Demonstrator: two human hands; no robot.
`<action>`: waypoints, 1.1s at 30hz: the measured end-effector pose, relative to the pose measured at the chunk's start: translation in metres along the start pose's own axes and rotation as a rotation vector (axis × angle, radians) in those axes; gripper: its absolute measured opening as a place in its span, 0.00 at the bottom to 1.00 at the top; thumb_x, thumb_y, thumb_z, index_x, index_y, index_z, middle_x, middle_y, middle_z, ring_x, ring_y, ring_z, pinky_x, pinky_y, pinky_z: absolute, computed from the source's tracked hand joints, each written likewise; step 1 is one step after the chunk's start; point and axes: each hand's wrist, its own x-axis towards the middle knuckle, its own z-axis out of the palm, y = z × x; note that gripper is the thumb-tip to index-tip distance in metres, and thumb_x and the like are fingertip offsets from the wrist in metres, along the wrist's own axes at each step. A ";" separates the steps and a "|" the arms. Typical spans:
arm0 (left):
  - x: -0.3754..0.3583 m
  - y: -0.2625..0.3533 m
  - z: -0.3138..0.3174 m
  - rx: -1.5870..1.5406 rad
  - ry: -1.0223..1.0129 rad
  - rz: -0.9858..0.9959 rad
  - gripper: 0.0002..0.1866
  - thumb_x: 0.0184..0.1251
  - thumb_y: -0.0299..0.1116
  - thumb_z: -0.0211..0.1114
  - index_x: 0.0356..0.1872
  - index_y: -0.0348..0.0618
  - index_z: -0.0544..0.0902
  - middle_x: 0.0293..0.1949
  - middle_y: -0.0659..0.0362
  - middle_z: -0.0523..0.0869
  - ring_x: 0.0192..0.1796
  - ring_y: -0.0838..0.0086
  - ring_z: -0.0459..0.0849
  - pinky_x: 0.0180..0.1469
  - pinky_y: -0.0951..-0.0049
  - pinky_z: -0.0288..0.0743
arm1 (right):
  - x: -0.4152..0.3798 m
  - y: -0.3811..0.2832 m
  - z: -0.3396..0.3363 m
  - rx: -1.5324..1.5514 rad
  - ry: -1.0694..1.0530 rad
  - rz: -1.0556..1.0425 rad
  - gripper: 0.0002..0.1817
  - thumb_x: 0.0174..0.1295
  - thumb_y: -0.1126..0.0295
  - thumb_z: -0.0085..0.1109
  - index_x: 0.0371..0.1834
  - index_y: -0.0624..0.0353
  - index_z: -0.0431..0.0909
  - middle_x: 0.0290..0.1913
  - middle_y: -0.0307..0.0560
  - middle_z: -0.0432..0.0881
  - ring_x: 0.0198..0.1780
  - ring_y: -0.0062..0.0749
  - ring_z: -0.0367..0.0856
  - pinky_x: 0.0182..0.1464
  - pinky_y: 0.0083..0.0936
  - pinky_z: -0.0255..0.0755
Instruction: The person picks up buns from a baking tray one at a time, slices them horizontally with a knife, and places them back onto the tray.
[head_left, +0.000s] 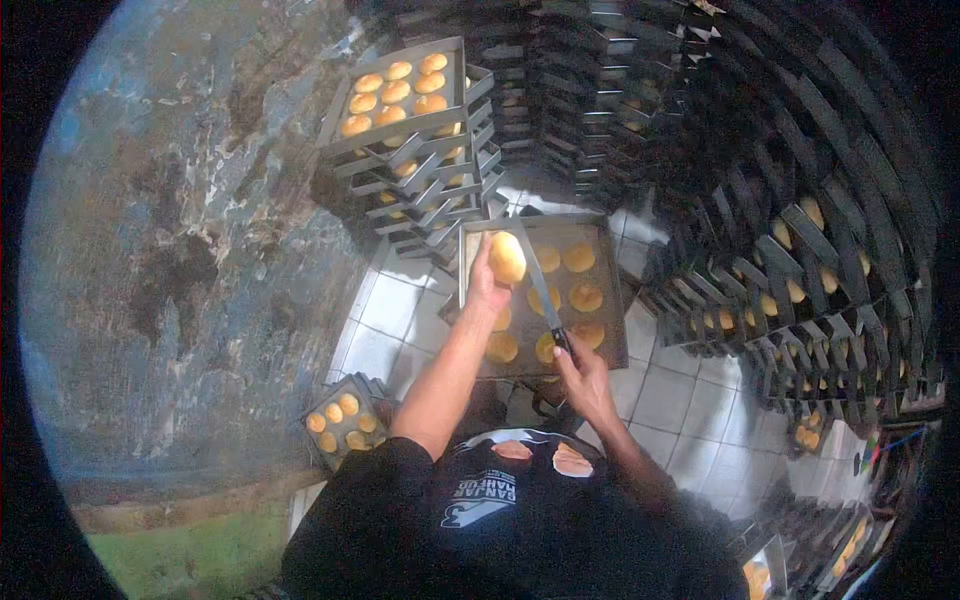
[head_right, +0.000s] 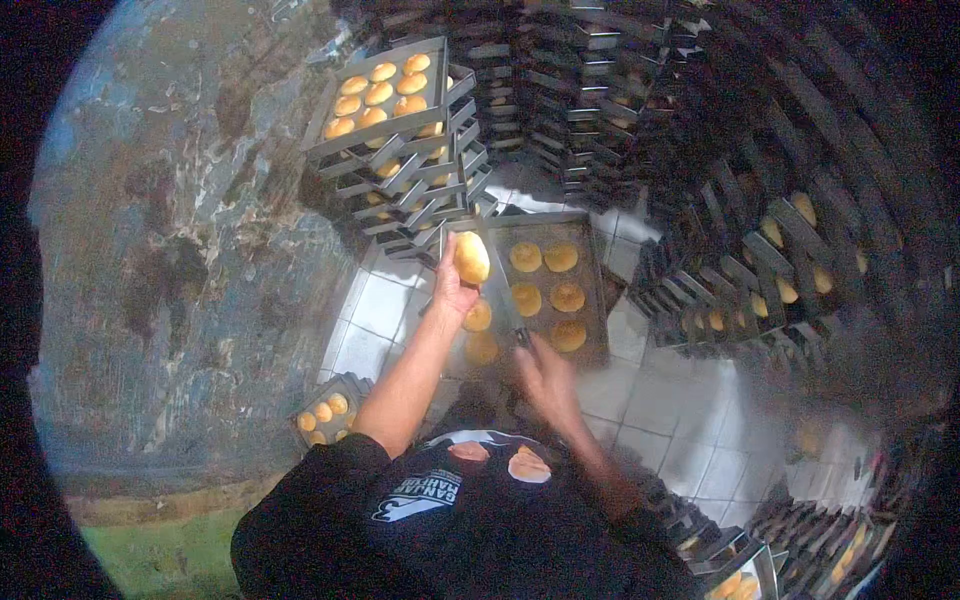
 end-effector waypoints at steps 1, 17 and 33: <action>-0.002 -0.005 0.002 0.005 0.000 -0.007 0.25 0.62 0.59 0.73 0.48 0.52 0.83 0.41 0.68 0.88 0.42 0.76 0.87 0.45 0.70 0.82 | 0.008 -0.001 0.002 -0.009 0.038 -0.038 0.24 0.73 0.59 0.55 0.65 0.66 0.76 0.44 0.54 0.84 0.45 0.33 0.81 0.49 0.30 0.73; 0.002 -0.028 0.001 0.015 -0.007 0.031 0.22 0.64 0.56 0.71 0.50 0.54 0.83 0.42 0.67 0.88 0.44 0.74 0.87 0.50 0.66 0.81 | 0.040 -0.021 -0.001 -0.031 0.095 -0.052 0.20 0.73 0.60 0.56 0.59 0.63 0.78 0.32 0.45 0.84 0.34 0.25 0.79 0.37 0.28 0.73; -0.007 0.008 -0.002 0.157 -0.050 0.063 0.18 0.67 0.47 0.72 0.48 0.48 0.81 0.41 0.63 0.86 0.43 0.73 0.87 0.47 0.65 0.83 | 0.008 0.010 -0.028 0.029 -0.002 -0.103 0.20 0.72 0.59 0.58 0.54 0.65 0.81 0.31 0.43 0.84 0.32 0.26 0.81 0.39 0.28 0.75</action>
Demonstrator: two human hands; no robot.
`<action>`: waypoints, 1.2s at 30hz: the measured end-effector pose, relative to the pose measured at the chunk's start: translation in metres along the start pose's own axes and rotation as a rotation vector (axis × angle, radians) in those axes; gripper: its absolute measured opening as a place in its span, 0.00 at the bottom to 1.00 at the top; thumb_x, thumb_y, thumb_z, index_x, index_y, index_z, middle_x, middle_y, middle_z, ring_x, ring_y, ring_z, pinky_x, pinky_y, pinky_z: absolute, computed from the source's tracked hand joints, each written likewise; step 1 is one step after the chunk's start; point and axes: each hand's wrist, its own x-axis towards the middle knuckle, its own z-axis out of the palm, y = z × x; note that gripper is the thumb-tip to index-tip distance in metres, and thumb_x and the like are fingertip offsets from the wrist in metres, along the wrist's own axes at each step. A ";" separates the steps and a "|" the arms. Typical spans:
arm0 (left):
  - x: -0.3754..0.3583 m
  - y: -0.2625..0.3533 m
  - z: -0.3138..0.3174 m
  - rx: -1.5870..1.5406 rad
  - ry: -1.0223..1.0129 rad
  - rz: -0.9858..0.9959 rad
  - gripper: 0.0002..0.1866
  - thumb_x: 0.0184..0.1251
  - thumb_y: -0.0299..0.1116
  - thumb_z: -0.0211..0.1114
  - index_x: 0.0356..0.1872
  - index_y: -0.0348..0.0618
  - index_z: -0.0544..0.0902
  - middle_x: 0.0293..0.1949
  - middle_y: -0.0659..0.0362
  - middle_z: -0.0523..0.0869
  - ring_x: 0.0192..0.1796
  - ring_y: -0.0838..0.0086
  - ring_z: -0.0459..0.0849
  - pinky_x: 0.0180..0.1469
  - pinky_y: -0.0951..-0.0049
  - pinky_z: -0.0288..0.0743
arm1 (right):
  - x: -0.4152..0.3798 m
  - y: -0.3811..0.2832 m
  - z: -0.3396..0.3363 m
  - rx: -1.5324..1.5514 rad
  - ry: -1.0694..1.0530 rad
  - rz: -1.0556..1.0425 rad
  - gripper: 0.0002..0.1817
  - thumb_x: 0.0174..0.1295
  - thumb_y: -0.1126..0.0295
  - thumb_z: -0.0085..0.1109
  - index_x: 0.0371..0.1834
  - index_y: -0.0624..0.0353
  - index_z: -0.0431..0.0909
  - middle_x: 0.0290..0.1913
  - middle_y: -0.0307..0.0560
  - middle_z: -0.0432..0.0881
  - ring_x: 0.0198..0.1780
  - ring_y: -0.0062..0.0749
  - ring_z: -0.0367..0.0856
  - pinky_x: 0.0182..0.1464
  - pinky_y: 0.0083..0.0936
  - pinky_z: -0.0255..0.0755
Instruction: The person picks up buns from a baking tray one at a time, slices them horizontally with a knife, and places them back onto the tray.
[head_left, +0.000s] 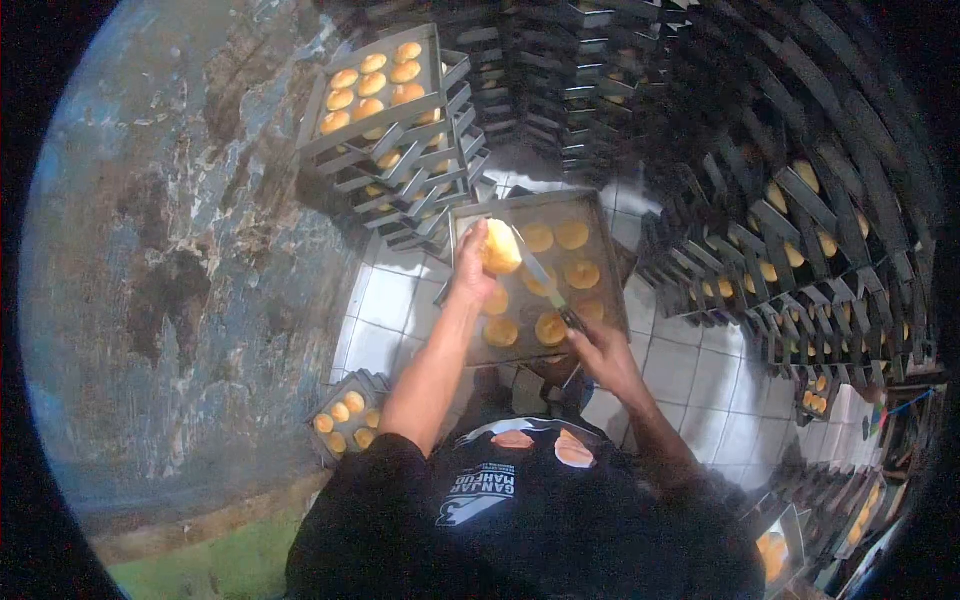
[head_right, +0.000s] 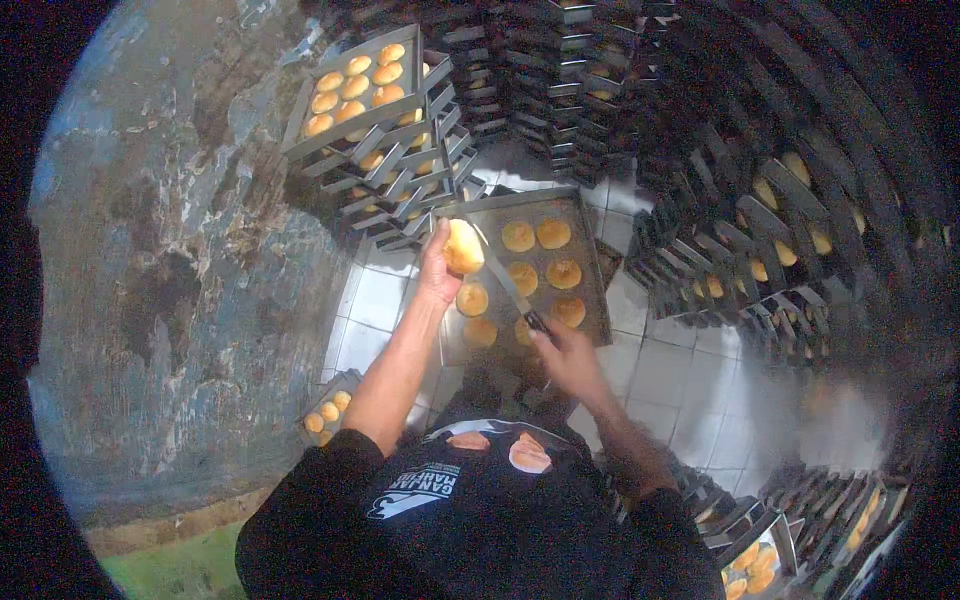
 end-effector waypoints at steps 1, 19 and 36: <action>-0.004 0.000 -0.001 0.060 -0.050 0.020 0.17 0.67 0.47 0.72 0.47 0.48 0.82 0.41 0.63 0.86 0.43 0.73 0.86 0.47 0.66 0.82 | -0.005 0.003 -0.001 0.010 0.000 0.008 0.20 0.72 0.58 0.58 0.54 0.65 0.81 0.31 0.42 0.83 0.32 0.23 0.79 0.38 0.26 0.75; -0.028 -0.016 0.019 0.198 -0.219 -0.099 0.26 0.64 0.37 0.74 0.60 0.44 0.76 0.44 0.61 0.84 0.45 0.72 0.86 0.49 0.68 0.84 | 0.024 -0.030 -0.020 -0.033 -0.187 0.152 0.23 0.73 0.61 0.58 0.63 0.67 0.77 0.46 0.48 0.86 0.49 0.28 0.84 0.51 0.27 0.79; -0.003 -0.009 -0.012 0.104 -0.173 -0.116 0.24 0.63 0.36 0.74 0.58 0.48 0.77 0.46 0.58 0.84 0.45 0.68 0.87 0.45 0.60 0.86 | 0.013 0.011 -0.026 -0.202 -0.250 0.033 0.24 0.73 0.62 0.58 0.68 0.60 0.75 0.51 0.49 0.86 0.47 0.33 0.85 0.55 0.30 0.79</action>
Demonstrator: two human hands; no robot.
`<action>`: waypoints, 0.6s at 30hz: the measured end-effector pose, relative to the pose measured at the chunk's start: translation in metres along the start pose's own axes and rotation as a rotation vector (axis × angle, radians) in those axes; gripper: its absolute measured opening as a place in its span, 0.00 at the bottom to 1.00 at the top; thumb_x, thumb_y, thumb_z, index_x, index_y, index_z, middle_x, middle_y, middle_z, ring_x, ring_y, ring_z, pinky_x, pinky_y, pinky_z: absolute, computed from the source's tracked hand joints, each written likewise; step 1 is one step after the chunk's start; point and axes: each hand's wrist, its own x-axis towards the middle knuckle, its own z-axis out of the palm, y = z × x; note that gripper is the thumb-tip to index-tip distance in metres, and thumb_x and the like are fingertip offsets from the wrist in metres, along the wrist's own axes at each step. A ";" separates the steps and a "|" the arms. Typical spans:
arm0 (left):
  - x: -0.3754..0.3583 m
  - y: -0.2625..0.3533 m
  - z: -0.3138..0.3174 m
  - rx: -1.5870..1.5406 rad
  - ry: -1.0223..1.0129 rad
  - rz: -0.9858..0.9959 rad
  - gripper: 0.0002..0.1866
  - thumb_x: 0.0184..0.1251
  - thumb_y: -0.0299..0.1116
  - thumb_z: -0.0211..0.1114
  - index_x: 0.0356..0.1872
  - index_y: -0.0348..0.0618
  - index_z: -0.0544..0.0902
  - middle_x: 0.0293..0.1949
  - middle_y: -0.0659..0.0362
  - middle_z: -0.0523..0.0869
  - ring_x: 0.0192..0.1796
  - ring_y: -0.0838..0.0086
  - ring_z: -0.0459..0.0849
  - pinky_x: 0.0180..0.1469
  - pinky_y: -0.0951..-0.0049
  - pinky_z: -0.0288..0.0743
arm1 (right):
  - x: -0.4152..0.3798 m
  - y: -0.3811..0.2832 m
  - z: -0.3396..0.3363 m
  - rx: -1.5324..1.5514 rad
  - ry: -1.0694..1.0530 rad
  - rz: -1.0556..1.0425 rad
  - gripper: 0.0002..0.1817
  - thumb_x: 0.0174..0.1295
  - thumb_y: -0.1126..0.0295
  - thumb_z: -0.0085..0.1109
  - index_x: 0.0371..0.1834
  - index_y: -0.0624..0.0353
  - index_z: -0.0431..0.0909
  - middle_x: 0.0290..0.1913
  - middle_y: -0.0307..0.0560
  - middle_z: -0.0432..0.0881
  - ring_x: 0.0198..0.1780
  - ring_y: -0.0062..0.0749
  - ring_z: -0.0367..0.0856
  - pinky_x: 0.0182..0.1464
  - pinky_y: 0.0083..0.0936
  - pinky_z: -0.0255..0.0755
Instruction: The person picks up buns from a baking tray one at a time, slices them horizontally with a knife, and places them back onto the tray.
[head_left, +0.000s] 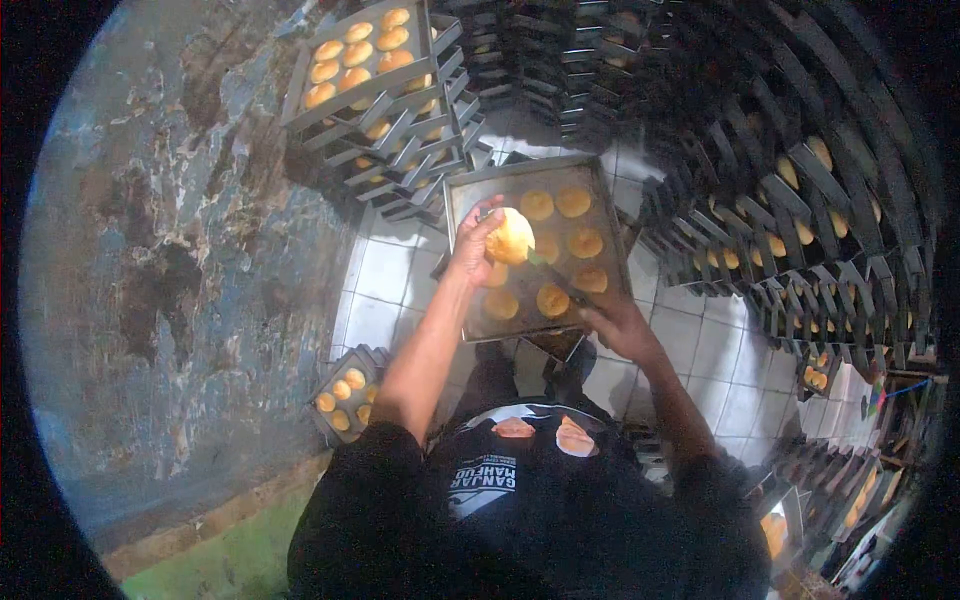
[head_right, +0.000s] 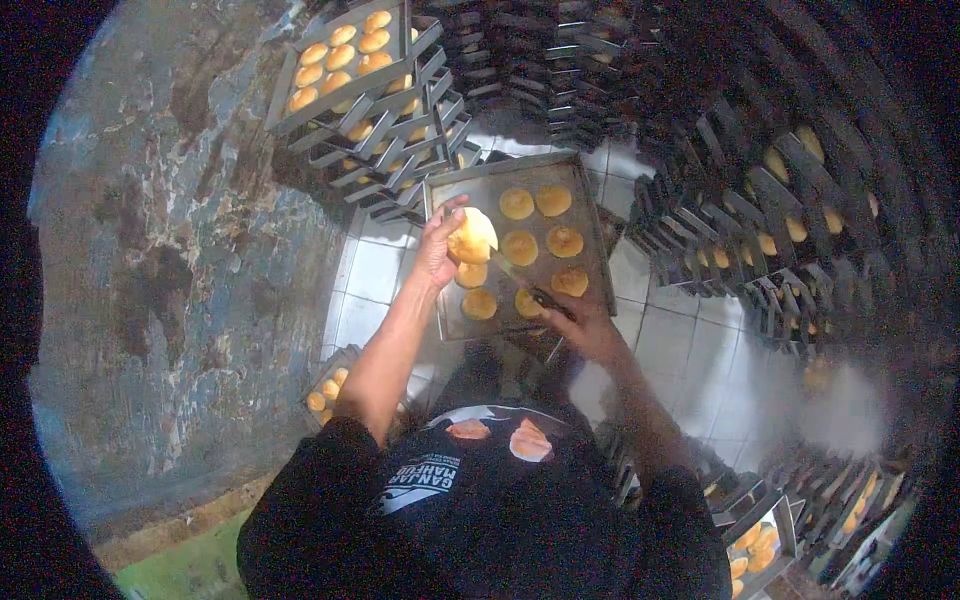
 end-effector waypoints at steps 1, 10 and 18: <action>0.000 -0.002 -0.003 -0.014 0.026 -0.019 0.24 0.64 0.37 0.74 0.59 0.47 0.77 0.46 0.58 0.84 0.46 0.68 0.86 0.46 0.60 0.86 | 0.000 0.011 0.006 0.040 0.024 -0.047 0.24 0.72 0.60 0.59 0.68 0.60 0.75 0.52 0.50 0.86 0.47 0.35 0.86 0.56 0.32 0.78; 0.019 -0.052 -0.021 -0.081 0.285 -0.075 0.19 0.68 0.44 0.71 0.54 0.48 0.81 0.46 0.60 0.85 0.47 0.69 0.86 0.48 0.63 0.84 | 0.054 0.045 0.068 0.102 0.041 0.191 0.27 0.70 0.54 0.59 0.66 0.60 0.76 0.52 0.54 0.86 0.49 0.38 0.86 0.56 0.35 0.77; 0.093 -0.067 -0.135 -0.044 0.398 -0.044 0.17 0.68 0.41 0.71 0.52 0.46 0.81 0.45 0.59 0.85 0.46 0.66 0.87 0.47 0.56 0.86 | -0.068 0.111 0.082 0.126 -0.113 0.555 0.17 0.74 0.55 0.56 0.39 0.59 0.82 0.26 0.35 0.79 0.23 0.18 0.74 0.24 0.22 0.66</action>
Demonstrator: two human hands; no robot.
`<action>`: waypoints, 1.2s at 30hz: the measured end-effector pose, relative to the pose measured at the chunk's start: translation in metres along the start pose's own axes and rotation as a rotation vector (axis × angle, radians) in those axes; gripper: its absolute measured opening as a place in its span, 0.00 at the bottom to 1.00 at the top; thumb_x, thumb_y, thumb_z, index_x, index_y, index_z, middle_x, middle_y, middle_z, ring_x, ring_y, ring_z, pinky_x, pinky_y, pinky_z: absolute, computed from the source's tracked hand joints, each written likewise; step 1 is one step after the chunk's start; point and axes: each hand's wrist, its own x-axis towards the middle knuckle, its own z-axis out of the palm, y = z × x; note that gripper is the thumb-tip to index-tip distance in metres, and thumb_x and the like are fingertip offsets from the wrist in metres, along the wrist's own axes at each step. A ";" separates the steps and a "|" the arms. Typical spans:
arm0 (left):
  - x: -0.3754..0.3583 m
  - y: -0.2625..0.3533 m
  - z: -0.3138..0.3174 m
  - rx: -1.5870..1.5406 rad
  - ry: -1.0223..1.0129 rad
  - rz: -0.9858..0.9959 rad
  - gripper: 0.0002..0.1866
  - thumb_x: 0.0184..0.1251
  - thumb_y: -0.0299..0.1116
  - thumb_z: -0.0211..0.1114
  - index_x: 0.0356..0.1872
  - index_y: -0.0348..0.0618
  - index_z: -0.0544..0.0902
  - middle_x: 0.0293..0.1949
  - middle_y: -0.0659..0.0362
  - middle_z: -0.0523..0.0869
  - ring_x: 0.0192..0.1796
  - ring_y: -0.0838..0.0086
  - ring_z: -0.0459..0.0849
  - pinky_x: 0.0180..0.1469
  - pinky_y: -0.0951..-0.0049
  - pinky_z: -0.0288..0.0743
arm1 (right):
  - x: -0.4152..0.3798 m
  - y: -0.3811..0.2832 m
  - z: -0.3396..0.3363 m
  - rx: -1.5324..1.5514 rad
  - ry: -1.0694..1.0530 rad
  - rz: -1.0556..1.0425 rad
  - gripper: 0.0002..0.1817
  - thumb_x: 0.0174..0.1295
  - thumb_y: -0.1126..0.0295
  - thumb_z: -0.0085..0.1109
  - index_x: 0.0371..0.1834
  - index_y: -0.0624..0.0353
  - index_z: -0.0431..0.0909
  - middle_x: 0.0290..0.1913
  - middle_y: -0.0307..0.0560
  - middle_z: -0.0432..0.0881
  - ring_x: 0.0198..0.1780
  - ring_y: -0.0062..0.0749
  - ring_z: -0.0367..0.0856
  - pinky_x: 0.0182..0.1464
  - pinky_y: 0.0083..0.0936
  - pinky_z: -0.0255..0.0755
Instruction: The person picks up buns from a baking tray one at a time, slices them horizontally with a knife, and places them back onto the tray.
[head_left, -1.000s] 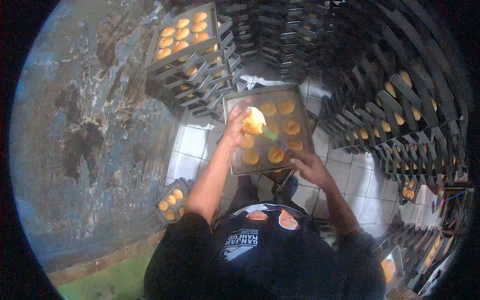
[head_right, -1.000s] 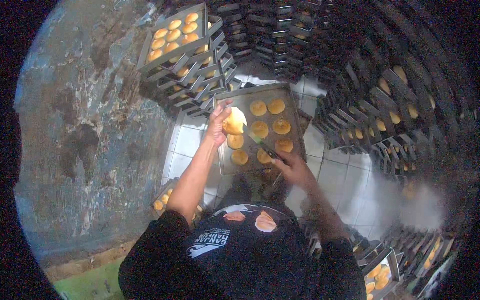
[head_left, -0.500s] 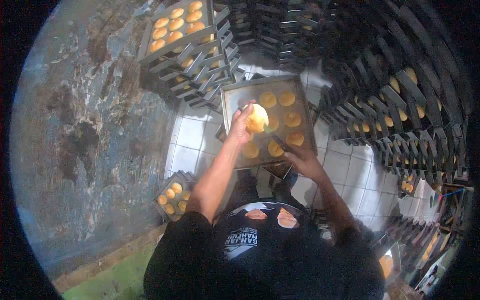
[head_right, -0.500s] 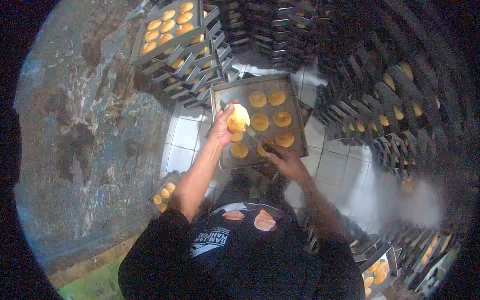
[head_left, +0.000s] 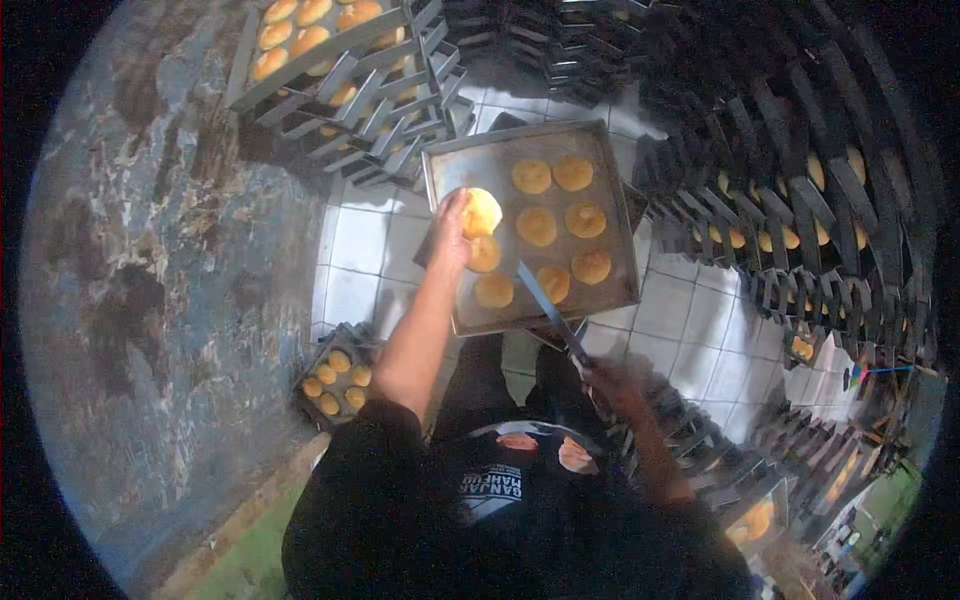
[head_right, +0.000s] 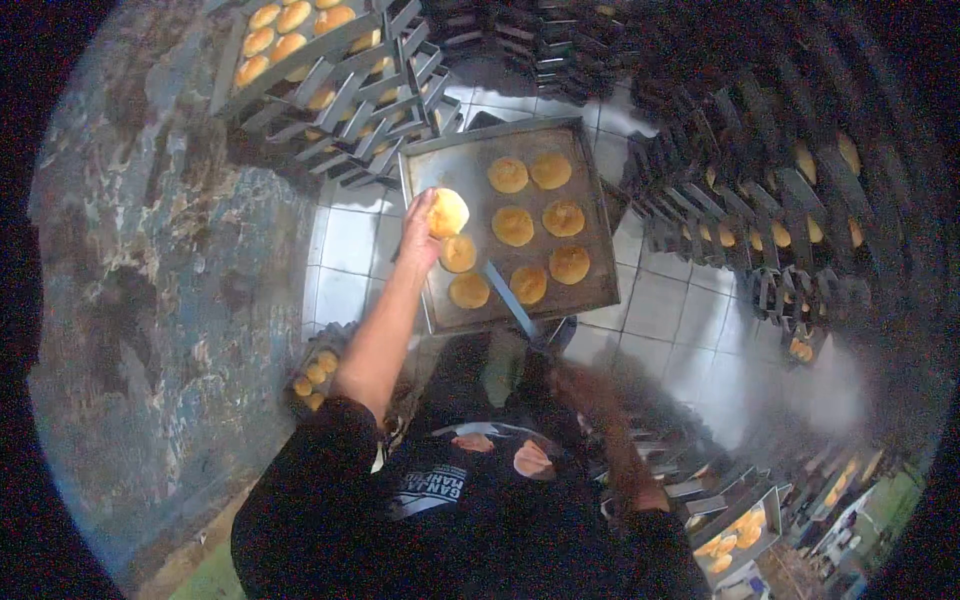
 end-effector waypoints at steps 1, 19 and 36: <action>0.012 -0.001 -0.005 0.040 -0.005 -0.002 0.18 0.69 0.42 0.71 0.53 0.45 0.81 0.45 0.58 0.86 0.46 0.67 0.87 0.48 0.59 0.85 | -0.007 0.006 0.005 -0.053 0.022 0.008 0.17 0.74 0.55 0.56 0.39 0.59 0.83 0.26 0.36 0.79 0.23 0.18 0.74 0.24 0.23 0.67; 0.069 -0.128 0.028 1.490 -0.384 0.045 0.31 0.54 0.54 0.75 0.53 0.42 0.84 0.52 0.47 0.84 0.53 0.51 0.84 0.56 0.53 0.77 | -0.031 0.039 0.019 0.572 0.320 0.342 0.12 0.71 0.64 0.61 0.51 0.59 0.82 0.22 0.32 0.75 0.18 0.15 0.67 0.20 0.20 0.60; -0.091 -0.012 0.092 -0.044 -0.103 -0.172 0.27 0.68 0.54 0.69 0.60 0.50 0.79 0.55 0.59 0.85 0.58 0.66 0.83 0.64 0.60 0.75 | -0.014 -0.085 -0.043 0.246 0.330 -0.211 0.16 0.73 0.62 0.58 0.53 0.63 0.81 0.29 0.37 0.81 0.26 0.17 0.75 0.24 0.22 0.67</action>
